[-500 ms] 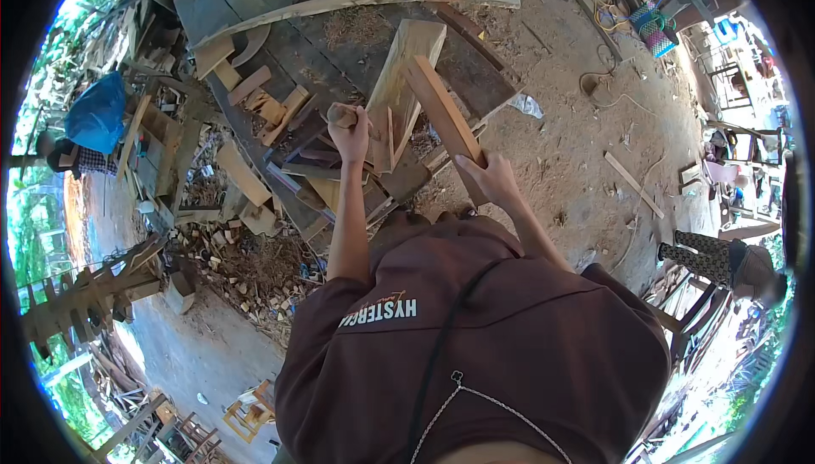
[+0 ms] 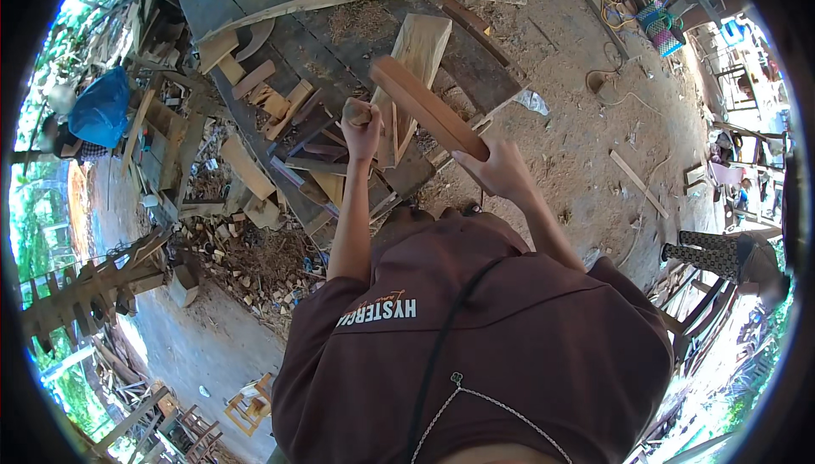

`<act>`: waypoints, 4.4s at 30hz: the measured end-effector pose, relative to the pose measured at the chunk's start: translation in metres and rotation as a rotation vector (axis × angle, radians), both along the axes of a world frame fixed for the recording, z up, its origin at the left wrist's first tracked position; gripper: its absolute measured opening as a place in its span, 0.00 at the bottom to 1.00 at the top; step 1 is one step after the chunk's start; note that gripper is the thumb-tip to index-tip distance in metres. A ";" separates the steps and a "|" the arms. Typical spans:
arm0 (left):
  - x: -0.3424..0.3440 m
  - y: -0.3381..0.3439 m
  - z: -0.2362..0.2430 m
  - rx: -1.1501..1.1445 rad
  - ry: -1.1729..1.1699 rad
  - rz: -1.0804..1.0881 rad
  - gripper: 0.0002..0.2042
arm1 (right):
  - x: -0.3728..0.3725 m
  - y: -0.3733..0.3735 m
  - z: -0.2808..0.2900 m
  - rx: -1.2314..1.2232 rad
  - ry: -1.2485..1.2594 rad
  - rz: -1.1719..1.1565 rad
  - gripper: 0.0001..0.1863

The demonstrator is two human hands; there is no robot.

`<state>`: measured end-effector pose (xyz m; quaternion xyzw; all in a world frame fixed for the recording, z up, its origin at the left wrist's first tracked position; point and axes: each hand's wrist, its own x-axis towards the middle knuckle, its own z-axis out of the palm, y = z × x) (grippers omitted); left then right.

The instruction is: The recorder uses a hand chisel to shape or clean a piece of wood in a workshop.

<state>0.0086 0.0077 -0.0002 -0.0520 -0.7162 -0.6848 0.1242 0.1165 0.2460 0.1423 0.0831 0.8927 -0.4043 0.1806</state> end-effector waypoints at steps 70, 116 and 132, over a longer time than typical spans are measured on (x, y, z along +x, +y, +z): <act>0.009 -0.010 -0.038 0.255 -0.138 -0.209 0.09 | 0.004 -0.040 0.016 -0.450 0.156 0.202 0.25; 0.091 -0.035 -0.033 0.401 -0.180 0.248 0.06 | 0.010 0.017 -0.059 -0.121 0.042 -0.160 0.33; 0.036 -0.014 -0.001 0.338 0.007 0.237 0.03 | 0.018 0.018 -0.063 -0.019 0.055 -0.167 0.33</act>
